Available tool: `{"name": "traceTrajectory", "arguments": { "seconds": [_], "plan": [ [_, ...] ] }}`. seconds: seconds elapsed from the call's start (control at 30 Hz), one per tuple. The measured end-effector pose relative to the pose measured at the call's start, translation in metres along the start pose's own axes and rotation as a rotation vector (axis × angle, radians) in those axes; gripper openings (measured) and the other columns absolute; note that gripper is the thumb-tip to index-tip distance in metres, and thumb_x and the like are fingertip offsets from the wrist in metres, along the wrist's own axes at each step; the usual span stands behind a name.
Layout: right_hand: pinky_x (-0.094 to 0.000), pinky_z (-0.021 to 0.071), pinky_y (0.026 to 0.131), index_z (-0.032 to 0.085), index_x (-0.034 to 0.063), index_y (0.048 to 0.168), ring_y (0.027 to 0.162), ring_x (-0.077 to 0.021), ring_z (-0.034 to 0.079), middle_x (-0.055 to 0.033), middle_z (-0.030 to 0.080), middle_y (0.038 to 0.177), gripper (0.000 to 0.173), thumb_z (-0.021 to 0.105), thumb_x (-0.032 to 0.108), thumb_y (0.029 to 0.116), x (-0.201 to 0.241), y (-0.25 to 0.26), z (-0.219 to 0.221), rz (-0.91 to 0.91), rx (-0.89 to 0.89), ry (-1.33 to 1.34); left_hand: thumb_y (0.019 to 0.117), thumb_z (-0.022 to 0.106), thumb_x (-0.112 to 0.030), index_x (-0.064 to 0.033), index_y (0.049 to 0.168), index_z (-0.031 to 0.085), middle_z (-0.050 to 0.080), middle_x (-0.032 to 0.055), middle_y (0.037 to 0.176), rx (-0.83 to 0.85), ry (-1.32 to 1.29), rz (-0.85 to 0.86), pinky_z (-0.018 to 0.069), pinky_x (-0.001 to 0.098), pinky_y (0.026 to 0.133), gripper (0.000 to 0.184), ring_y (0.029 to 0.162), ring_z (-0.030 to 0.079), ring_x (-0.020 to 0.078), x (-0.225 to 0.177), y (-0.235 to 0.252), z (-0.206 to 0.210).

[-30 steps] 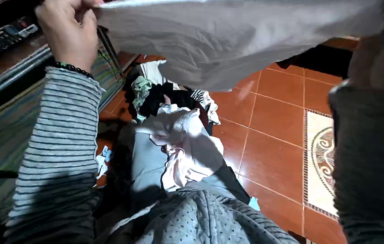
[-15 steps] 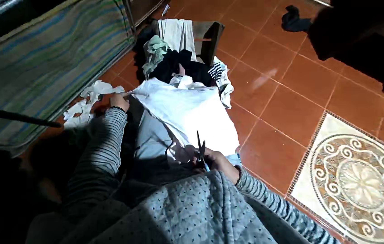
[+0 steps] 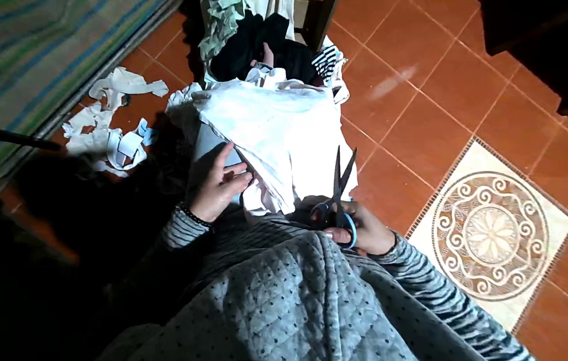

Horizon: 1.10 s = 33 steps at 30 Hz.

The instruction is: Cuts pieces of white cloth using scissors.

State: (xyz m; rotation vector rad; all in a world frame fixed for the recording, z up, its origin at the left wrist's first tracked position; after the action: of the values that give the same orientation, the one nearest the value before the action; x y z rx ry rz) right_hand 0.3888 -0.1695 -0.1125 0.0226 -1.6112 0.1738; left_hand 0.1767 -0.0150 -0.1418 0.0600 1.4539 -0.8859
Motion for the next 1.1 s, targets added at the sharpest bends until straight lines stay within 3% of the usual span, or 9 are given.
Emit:
{"name": "traceTrajectory", "arguments": {
  "seconds": [0.07, 0.13, 0.2, 0.3, 0.53, 0.7, 0.8, 0.93, 1.1],
  "plan": [
    [-0.0237, 0.0563, 0.090, 0.072, 0.0112, 0.106, 0.105, -0.0016, 0.066, 0.0041, 0.071, 0.120, 0.040, 0.078, 0.046, 0.0878, -0.001, -0.005, -0.003, 0.036, 0.033, 0.070, 0.0948, 0.064, -0.007, -0.0189, 0.165, 0.011, 0.048, 0.0205, 0.151, 0.010, -0.034, 0.089, 0.0560, 0.0426, 0.101, 0.089, 0.121, 0.064, 0.0253, 0.007, 0.007, 0.014],
    [-0.0263, 0.0578, 0.090, 0.071, 0.0093, 0.114, 0.105, -0.0052, 0.067, 0.0018, 0.070, 0.123, 0.046, 0.082, 0.043, 0.0848, -0.002, -0.010, -0.004, 0.087, 0.052, 0.140, 0.0945, 0.062, -0.005, -0.0154, 0.162, 0.026, 0.045, 0.0154, 0.153, -0.024, -0.069, 0.149, 0.0547, 0.0412, 0.100, 0.078, 0.120, 0.062, 0.0216, 0.011, 0.012, 0.024],
    [-0.0241, 0.0580, 0.084, 0.070, 0.0123, 0.114, 0.096, -0.0027, 0.067, 0.0069, 0.072, 0.110, 0.047, 0.084, 0.045, 0.0825, -0.001, -0.016, -0.004, 0.146, 0.064, 0.164, 0.0949, 0.061, 0.000, -0.0042, 0.142, 0.055, 0.062, 0.0085, 0.127, -0.108, -0.097, 0.232, 0.0568, 0.0319, 0.087, 0.048, 0.096, 0.065, 0.0110, 0.011, 0.012, 0.027],
    [-0.0211, 0.0569, 0.074, 0.068, 0.0137, 0.109, 0.082, 0.0000, 0.066, 0.0109, 0.072, 0.091, 0.046, 0.083, 0.047, 0.0817, -0.001, -0.028, -0.005, 0.277, 0.067, 0.127, 0.0938, 0.063, 0.001, 0.0005, 0.112, 0.070, 0.071, 0.0009, 0.099, -0.122, -0.055, 0.321, 0.0571, 0.0251, 0.080, 0.020, 0.083, 0.065, 0.0044, 0.006, 0.007, 0.031],
    [-0.0132, 0.0487, 0.059, 0.069, 0.0238, 0.090, 0.065, 0.0079, 0.058, 0.0186, 0.066, 0.076, 0.043, 0.074, 0.066, 0.0821, 0.003, -0.053, -0.010, 0.443, 0.084, 0.044, 0.0956, 0.065, 0.001, 0.0032, 0.113, 0.070, 0.073, 0.0064, 0.097, 0.223, 0.266, 0.187, 0.0604, 0.0255, 0.076, 0.018, 0.077, 0.069, 0.0057, 0.009, -0.004, 0.061],
    [-0.0113, 0.0428, 0.049, 0.064, 0.0287, 0.077, 0.053, 0.0090, 0.052, 0.0209, 0.058, 0.063, 0.044, 0.069, 0.073, 0.0815, 0.011, -0.063, -0.009, 0.496, 0.262, 0.090, 0.0916, 0.067, 0.005, -0.0013, 0.108, 0.066, 0.071, -0.0009, 0.089, 0.152, 0.050, 0.087, 0.0613, 0.0255, 0.073, 0.018, 0.074, 0.069, 0.0057, 0.005, -0.017, 0.056],
    [-0.0118, 0.0430, 0.046, 0.063, 0.0253, 0.074, 0.050, 0.0066, 0.053, 0.0176, 0.058, 0.060, 0.048, 0.068, 0.072, 0.0832, 0.008, -0.064, -0.006, 0.577, 0.395, 0.130, 0.0925, 0.065, 0.006, -0.0049, 0.102, 0.064, 0.069, -0.0030, 0.087, 0.140, -0.068, 0.020, 0.0612, 0.0264, 0.075, 0.015, 0.075, 0.069, 0.0066, 0.008, -0.023, 0.054],
    [-0.0132, 0.0405, 0.043, 0.061, 0.0219, 0.074, 0.046, 0.0038, 0.052, 0.0133, 0.057, 0.057, 0.056, 0.065, 0.077, 0.0806, 0.006, -0.057, -0.003, 0.705, 0.446, 0.082, 0.0955, 0.059, 0.009, -0.0089, 0.095, 0.058, 0.069, -0.0035, 0.082, 0.108, -0.221, -0.073, 0.0617, 0.0251, 0.073, 0.018, 0.072, 0.070, 0.0069, 0.012, -0.028, 0.055],
    [-0.0134, 0.0364, 0.040, 0.059, 0.0225, 0.072, 0.043, 0.0052, 0.045, 0.0148, 0.051, 0.055, 0.054, 0.065, 0.075, 0.0828, 0.012, -0.039, 0.007, 0.637, 0.463, 0.072, 0.0972, 0.055, 0.012, -0.0110, 0.100, 0.046, 0.065, -0.0011, 0.080, 0.045, -0.404, -0.196, 0.0609, 0.0237, 0.071, 0.024, 0.069, 0.069, 0.0084, 0.011, -0.036, 0.059]
  ]
}}
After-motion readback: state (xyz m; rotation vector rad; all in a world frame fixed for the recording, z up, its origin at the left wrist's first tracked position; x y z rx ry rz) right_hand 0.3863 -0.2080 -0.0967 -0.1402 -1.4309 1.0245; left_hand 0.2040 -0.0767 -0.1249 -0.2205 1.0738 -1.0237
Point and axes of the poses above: each hand's wrist, its own y-axis towards the middle knuckle, its own z-axis out of the palm, x = y × z, the point moved 7 cm from there along y, towards the middle knuckle
